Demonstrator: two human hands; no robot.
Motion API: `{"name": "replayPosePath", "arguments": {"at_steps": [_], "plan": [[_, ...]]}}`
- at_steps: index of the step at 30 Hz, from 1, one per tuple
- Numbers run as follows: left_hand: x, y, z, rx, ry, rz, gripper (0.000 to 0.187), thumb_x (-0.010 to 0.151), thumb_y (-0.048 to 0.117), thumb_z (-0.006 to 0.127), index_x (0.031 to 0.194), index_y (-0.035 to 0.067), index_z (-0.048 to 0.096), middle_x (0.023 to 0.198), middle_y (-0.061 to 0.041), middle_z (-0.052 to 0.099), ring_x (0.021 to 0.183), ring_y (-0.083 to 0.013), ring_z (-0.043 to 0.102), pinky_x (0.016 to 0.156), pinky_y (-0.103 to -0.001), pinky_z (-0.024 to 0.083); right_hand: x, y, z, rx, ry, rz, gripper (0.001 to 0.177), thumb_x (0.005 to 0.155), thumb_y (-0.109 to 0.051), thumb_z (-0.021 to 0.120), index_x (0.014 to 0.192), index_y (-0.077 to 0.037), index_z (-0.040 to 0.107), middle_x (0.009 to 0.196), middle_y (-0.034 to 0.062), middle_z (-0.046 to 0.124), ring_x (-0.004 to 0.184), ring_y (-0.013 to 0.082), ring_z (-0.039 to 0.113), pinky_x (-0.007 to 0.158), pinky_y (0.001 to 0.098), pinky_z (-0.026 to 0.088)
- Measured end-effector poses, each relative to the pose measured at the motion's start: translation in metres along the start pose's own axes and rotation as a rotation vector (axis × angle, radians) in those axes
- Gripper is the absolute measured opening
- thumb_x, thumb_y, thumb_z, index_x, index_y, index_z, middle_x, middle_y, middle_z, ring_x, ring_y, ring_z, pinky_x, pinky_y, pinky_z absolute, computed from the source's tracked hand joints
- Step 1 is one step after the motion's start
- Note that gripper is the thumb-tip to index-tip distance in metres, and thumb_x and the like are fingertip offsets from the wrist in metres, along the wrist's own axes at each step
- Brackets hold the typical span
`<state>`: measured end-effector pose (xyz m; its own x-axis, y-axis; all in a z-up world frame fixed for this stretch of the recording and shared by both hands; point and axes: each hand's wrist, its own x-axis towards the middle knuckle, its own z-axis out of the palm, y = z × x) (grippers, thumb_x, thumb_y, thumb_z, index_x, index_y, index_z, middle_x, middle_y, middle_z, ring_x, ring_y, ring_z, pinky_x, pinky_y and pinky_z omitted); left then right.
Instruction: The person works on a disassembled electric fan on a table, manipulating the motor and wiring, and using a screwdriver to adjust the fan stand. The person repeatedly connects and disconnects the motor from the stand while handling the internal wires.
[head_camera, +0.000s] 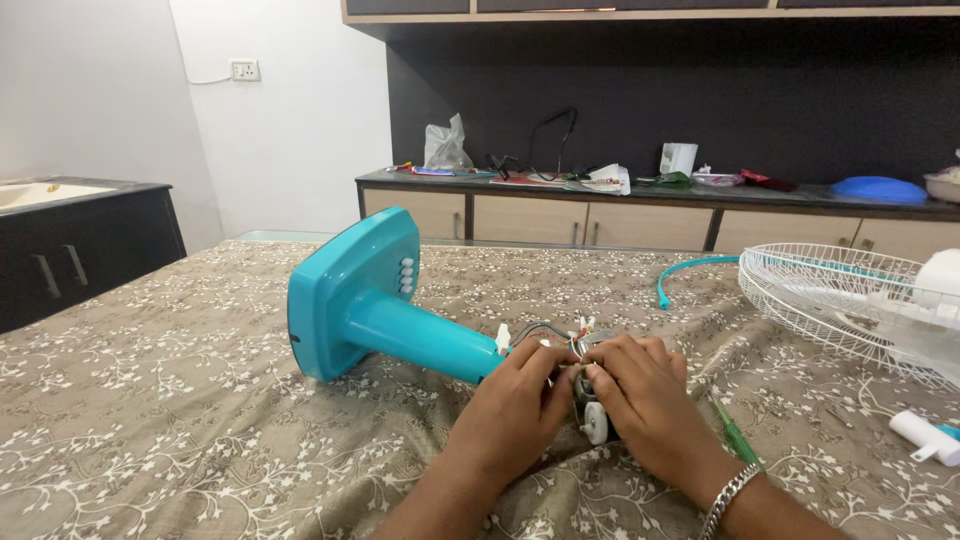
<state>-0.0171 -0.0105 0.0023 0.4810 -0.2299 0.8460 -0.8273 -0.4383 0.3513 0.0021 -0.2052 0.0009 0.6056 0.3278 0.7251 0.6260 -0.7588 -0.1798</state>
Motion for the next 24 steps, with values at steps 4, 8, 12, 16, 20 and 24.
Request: {"name": "replayPosePath", "arguments": {"at_steps": [4, 8, 12, 16, 20, 24], "plan": [[0.001, 0.001, -0.002, -0.060, -0.066, -0.074, 0.022, 0.094, 0.014, 0.069, 0.113, 0.004, 0.063, 0.103, -0.011, 0.067, 0.083, -0.0277, 0.072, 0.070, -0.039, 0.058, 0.001, 0.002, -0.001, 0.014, -0.011, 0.054, 0.028, 0.099, -0.030, 0.046, 0.110, -0.012, 0.065, 0.105, 0.0001, 0.063, 0.106, 0.0194, 0.049, 0.093, 0.0381, 0.031], [0.000, -0.001, -0.002, -0.076, -0.084, -0.052, 0.023, 0.092, 0.016, 0.069, 0.111, 0.004, 0.063, 0.100, -0.013, 0.067, 0.083, -0.0288, 0.072, 0.069, -0.040, 0.058, 0.001, 0.002, -0.001, 0.048, -0.006, 0.041, 0.029, 0.099, -0.031, 0.047, 0.110, -0.012, 0.066, 0.105, 0.0001, 0.065, 0.107, 0.0192, 0.049, 0.094, 0.0371, 0.030], [0.000, -0.005, 0.002, 0.090, -0.052, 0.012, 0.011, 0.098, 0.015, 0.068, 0.102, 0.005, 0.067, 0.091, -0.014, 0.069, 0.084, -0.0339, 0.069, 0.072, -0.045, 0.054, -0.001, 0.001, -0.002, 0.033, -0.035, 0.022, 0.029, 0.099, -0.032, 0.047, 0.108, -0.013, 0.067, 0.104, -0.0011, 0.066, 0.110, 0.0190, 0.049, 0.097, 0.0379, 0.028], [0.003, -0.001, 0.001, 0.030, 0.046, -0.012, 0.015, 0.097, 0.019, 0.069, 0.100, 0.004, 0.067, 0.089, -0.013, 0.070, 0.079, -0.0308, 0.070, 0.068, -0.042, 0.056, 0.004, 0.004, -0.004, 0.056, -0.054, 0.076, 0.030, 0.100, -0.030, 0.044, 0.110, -0.013, 0.067, 0.100, 0.0022, 0.064, 0.106, 0.0184, 0.052, 0.098, 0.0388, 0.030], [0.014, 0.011, -0.006, -0.010, 0.097, -0.080, 0.018, 0.094, 0.021, 0.069, 0.095, 0.003, 0.069, 0.085, -0.012, 0.071, 0.069, -0.0277, 0.070, 0.062, -0.040, 0.056, 0.018, 0.011, -0.012, 0.442, -0.034, 0.392, 0.032, 0.105, -0.029, 0.041, 0.112, -0.010, 0.066, 0.091, 0.0080, 0.061, 0.087, 0.0179, 0.057, 0.085, 0.0336, 0.046], [0.038, 0.014, -0.015, 0.005, 0.107, -0.238, 0.024, 0.095, 0.026, 0.070, 0.088, 0.003, 0.071, 0.074, -0.011, 0.072, 0.059, -0.0249, 0.070, 0.057, -0.040, 0.053, 0.042, 0.021, -0.027, 0.853, 0.137, 0.588, 0.026, 0.103, -0.023, 0.044, 0.113, -0.008, 0.064, 0.091, 0.0010, 0.063, 0.080, 0.0111, 0.054, 0.077, 0.0293, 0.048]]}}
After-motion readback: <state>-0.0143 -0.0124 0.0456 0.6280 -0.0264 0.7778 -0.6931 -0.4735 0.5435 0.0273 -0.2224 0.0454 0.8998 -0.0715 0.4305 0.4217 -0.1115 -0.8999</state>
